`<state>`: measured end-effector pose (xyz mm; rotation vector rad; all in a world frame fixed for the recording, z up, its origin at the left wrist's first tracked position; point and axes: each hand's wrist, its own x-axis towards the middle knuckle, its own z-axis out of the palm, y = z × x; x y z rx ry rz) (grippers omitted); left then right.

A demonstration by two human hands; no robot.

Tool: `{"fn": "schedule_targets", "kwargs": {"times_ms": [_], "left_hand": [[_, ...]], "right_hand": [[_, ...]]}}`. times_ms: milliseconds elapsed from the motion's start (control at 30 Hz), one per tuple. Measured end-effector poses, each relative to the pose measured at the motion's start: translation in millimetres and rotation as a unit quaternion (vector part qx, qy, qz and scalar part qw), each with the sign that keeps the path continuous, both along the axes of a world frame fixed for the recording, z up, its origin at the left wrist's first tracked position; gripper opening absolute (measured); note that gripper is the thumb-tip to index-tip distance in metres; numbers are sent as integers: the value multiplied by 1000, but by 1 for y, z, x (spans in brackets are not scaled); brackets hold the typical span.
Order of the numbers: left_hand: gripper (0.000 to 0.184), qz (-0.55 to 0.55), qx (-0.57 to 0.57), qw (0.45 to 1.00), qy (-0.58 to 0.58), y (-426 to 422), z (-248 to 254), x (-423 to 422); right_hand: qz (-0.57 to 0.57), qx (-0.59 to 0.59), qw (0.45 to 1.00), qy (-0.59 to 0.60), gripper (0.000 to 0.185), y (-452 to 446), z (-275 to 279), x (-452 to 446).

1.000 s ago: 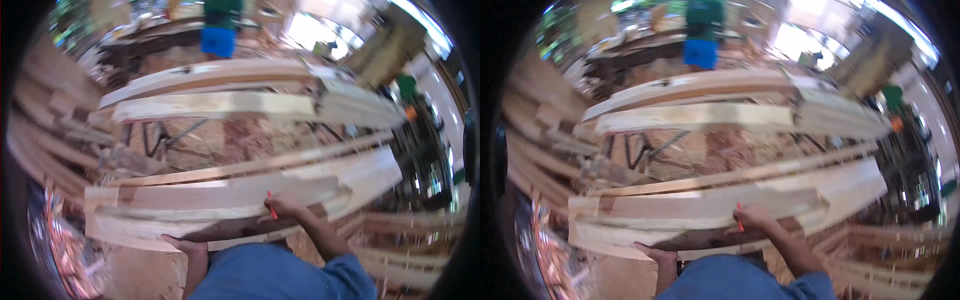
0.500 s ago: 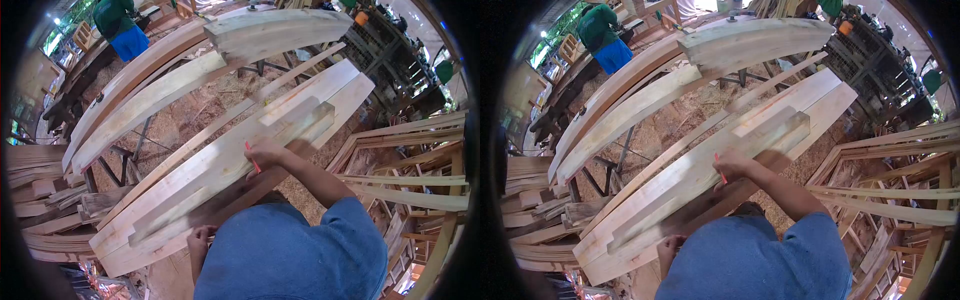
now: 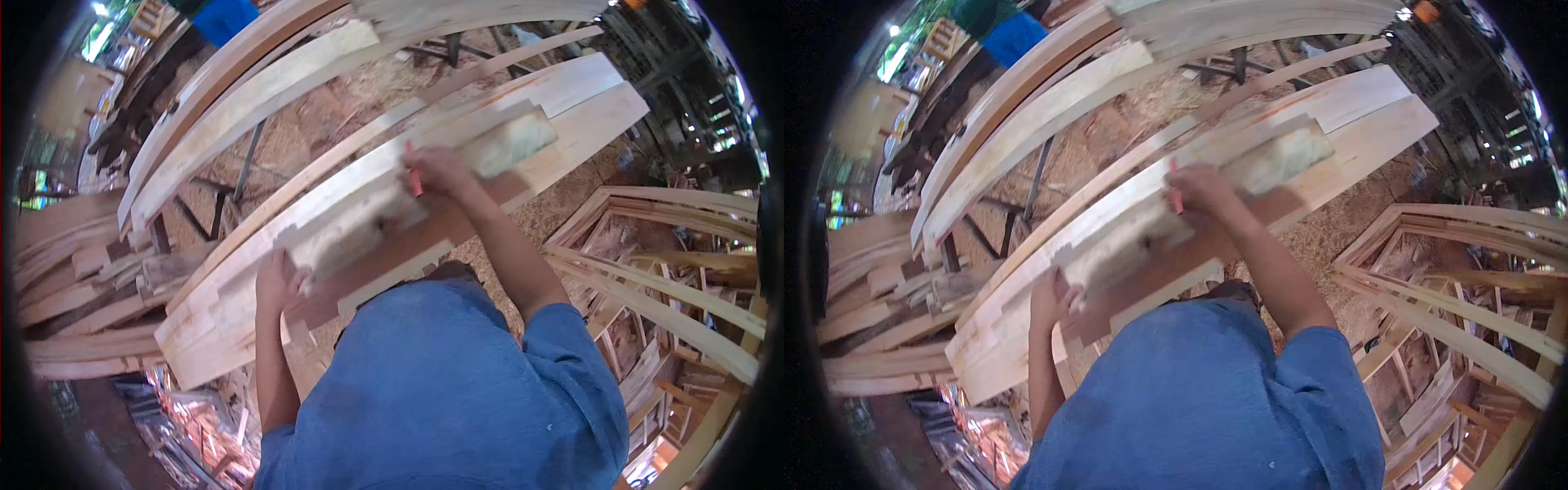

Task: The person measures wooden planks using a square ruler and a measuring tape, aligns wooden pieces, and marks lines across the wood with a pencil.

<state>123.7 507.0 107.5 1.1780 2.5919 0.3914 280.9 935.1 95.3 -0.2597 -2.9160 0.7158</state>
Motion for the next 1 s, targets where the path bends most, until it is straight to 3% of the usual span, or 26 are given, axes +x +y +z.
{"fn": "schedule_targets", "kwargs": {"times_ms": [133, 200, 300, 433, 500, 567, 667, 700, 733, 767, 867, 900, 933, 1000], "left_hand": [[72, 64, -48, 996, -39, 21, 18, 3], [72, 61, 24, 998, -1, 11, 1, 9], [72, 49, 41, 995, 77, -4, -26, 15], [74, 66, 17, 995, 76, -18, -30, 33], [84, 40, 125, 986, 106, -34, -44, 42], [90, 35, 126, 984, 117, -51, -34, 43], [90, 92, 2, 990, 105, -105, -28, 22], [90, 202, -12, 979, 16, -133, -16, 7], [91, 328, -46, 941, 71, -162, -24, -4], [92, 448, -92, 889, 11, -187, 7, -14], [86, 554, -218, 787, 161, -332, -20, -28], [81, 564, -213, 767, 221, -380, -40, -32], [75, 569, -222, 762, 216, -400, -35, -37], [72, 607, -93, 784, 94, -379, 2, -43]], "right_hand": [[-97, 42, 981, 165, 22, 2, -2, 41], [-196, -49, 976, 79, 32, -8, 3, 65], [-178, 140, 956, 184, 42, -31, -13, 80], [-168, 121, 963, 173, 48, -91, -23, 69], [-149, 105, 972, 151, 48, -129, -37, 52], [-102, 83, 979, 158, 46, -169, -31, 34], [-76, 100, 980, 154, 46, -210, -38, 21], [-80, 119, 978, 149, 46, -214, -42, 17], [-78, 112, 980, 147, 47, -215, -42, 13], [-80, 106, 981, 142, 47, -215, -40, 13], [-60, 92, 983, 145, 48, -207, -48, 15], [-55, 92, 983, 152, 47, -207, -50, 14], [-58, 98, 981, 156, 46, -203, -51, 19], [-95, 132, 975, 148, 43, -211, -49, 21]]}}
